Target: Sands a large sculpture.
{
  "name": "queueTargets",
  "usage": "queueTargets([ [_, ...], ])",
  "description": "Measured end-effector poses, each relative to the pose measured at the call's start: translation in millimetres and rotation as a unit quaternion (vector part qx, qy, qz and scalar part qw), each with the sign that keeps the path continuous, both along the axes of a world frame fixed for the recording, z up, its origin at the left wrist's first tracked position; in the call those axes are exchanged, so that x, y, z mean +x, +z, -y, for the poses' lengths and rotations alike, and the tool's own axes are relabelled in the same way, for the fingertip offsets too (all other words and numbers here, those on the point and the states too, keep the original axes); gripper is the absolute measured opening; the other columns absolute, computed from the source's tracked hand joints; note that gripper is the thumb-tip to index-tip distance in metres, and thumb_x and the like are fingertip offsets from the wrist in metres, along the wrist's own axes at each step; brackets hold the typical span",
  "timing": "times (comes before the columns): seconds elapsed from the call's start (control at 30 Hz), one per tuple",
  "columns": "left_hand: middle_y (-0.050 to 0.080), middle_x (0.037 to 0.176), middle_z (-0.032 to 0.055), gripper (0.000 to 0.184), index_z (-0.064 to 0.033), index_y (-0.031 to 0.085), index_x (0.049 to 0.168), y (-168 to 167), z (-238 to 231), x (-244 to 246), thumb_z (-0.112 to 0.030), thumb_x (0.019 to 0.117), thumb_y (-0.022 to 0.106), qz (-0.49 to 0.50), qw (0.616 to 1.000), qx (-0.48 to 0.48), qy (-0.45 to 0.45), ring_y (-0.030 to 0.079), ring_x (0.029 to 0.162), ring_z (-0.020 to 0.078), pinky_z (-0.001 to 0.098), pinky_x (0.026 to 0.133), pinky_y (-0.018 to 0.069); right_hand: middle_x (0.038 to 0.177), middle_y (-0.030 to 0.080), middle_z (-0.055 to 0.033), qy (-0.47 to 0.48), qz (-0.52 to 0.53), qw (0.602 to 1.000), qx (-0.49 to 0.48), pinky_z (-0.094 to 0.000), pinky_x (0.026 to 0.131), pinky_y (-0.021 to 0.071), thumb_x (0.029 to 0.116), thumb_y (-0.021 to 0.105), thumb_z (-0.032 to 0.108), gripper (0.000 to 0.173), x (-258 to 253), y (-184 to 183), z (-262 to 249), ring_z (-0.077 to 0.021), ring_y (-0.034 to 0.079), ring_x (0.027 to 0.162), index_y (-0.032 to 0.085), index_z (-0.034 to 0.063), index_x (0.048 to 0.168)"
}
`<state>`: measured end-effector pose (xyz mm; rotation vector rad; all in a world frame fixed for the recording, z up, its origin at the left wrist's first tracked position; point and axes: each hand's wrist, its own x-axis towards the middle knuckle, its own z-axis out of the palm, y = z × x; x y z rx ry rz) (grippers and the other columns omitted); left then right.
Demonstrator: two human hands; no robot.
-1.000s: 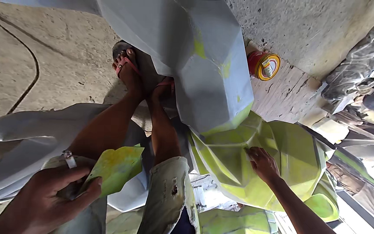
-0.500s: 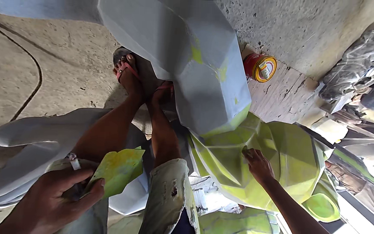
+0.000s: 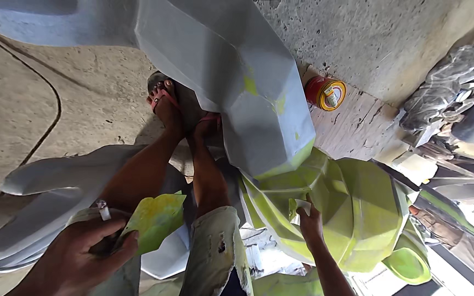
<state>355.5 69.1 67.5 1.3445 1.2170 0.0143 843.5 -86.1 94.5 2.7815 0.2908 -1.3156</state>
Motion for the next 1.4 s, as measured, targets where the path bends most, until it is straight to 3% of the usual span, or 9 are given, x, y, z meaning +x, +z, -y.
queueTargets([
  [0.2,0.058,0.062,-0.0007,0.027,-0.0089,0.064,0.069,-0.6,-4.3,-1.0,-0.031,0.084,0.062,0.001,1.0,0.012,-0.017,0.052,0.056,0.003,0.0227,0.05,0.0404,0.159,0.043,-0.018,-0.078,0.024,0.996,0.046,-0.0368,0.112,0.0445,0.0941,0.06,0.009,0.031,-16.2,-16.3,0.5,-0.0197,0.048,0.142,0.07,-0.0018,0.122],
  [0.43,0.056,0.06,-0.0012,0.028,-0.0081,0.064,0.067,3.7,-9.8,5.0,-0.031,0.0835,0.061,-0.017,0.999,0.015,-0.025,0.051,0.055,0.0022,0.0222,0.05,0.0399,0.16,0.042,-0.0177,-0.124,-0.008,0.986,0.11,-0.0349,0.112,0.0447,0.0923,0.057,0.006,0.031,-16.6,-26.8,7.2,-0.0192,0.047,0.142,0.07,-0.0028,0.119],
  [0.53,0.058,0.062,-0.0002,0.028,-0.0073,0.064,0.069,4.2,-9.1,6.2,-0.03,0.0837,0.061,-0.008,1.0,0.01,-0.019,0.052,0.056,0.0026,0.0227,0.051,0.0417,0.146,0.057,-0.0156,-0.17,-0.013,0.979,0.115,-0.0363,0.104,0.0503,0.0928,0.059,0.005,0.033,-15.5,-23.2,6.2,-0.0188,0.059,0.127,0.067,-0.0024,0.124],
  [0.7,0.058,0.062,-0.0001,0.028,-0.0069,0.065,0.069,7.3,-12.6,10.3,-0.031,0.0839,0.061,-0.014,1.0,-0.006,-0.019,0.052,0.056,0.0029,0.0233,0.052,0.0421,0.098,0.071,-0.014,-0.216,-0.065,0.968,0.109,-0.038,0.081,0.0603,0.0948,0.057,0.004,0.019,-10.7,-6.8,1.4,-0.02,0.07,0.09,0.067,-0.0031,0.109],
  [0.9,0.057,0.062,-0.0039,0.024,-0.0098,0.064,0.068,6.6,-11.6,13.7,-0.029,0.0825,0.061,-0.013,1.0,-0.002,0.003,0.051,0.056,-0.0012,0.0188,0.05,0.0396,0.104,0.072,-0.0095,-0.057,0.034,0.993,0.1,-0.0374,0.085,0.0589,0.0994,0.058,0.007,0.02,56.2,18.5,-24.1,-0.0152,0.069,0.095,0.067,-0.0005,0.115],
  [1.0,0.056,0.062,-0.0044,0.023,-0.0105,0.064,0.069,6.6,-10.0,14.5,-0.029,0.0818,0.06,-0.016,1.0,-0.001,0.007,0.051,0.056,-0.001,0.0193,0.051,0.0395,0.117,0.071,-0.0094,0.092,0.068,0.992,0.052,-0.0439,0.098,0.0539,0.1013,0.057,0.014,0.027,84.2,28.0,-30.8,-0.017,0.066,0.111,0.066,0.005,0.125],
  [1.1,0.058,0.064,-0.0039,0.024,-0.0105,0.065,0.07,5.3,-9.5,13.3,-0.031,0.0822,0.06,-0.018,1.0,0.001,0.001,0.054,0.058,-0.0007,0.0193,0.052,0.0421,0.121,0.071,-0.0126,0.266,0.046,0.963,-0.013,-0.0537,0.099,0.0522,0.1038,0.055,0.019,0.029,96.0,30.7,-32.5,-0.0258,0.067,0.115,0.067,0.008,0.128],
  [1.27,0.057,0.065,-0.0048,0.025,-0.0118,0.065,0.072,5.7,-8.4,12.5,-0.034,0.0836,0.06,-0.024,1.0,-0.006,-0.004,0.053,0.059,-0.0004,0.02,0.053,0.0414,0.115,0.071,-0.0045,0.455,-0.037,0.89,-0.013,-0.0453,0.086,0.0594,0.102,0.055,0.016,0.028,105.0,15.2,-20.2,-0.0192,0.07,0.101,0.073,0.0146,0.123],
  [1.4,0.059,0.068,-0.003,0.028,-0.01,0.066,0.075,3.0,-4.9,9.8,-0.035,0.085,0.06,-0.022,1.0,-0.012,-0.004,0.054,0.062,0.0008,0.0216,0.055,0.0423,0.125,0.067,-0.0065,0.532,-0.091,0.838,-0.08,-0.0479,0.088,0.0594,0.0973,0.064,0.011,0.033,100.8,3.4,-20.3,-0.0242,0.068,0.109,0.071,0.016,0.129],
])
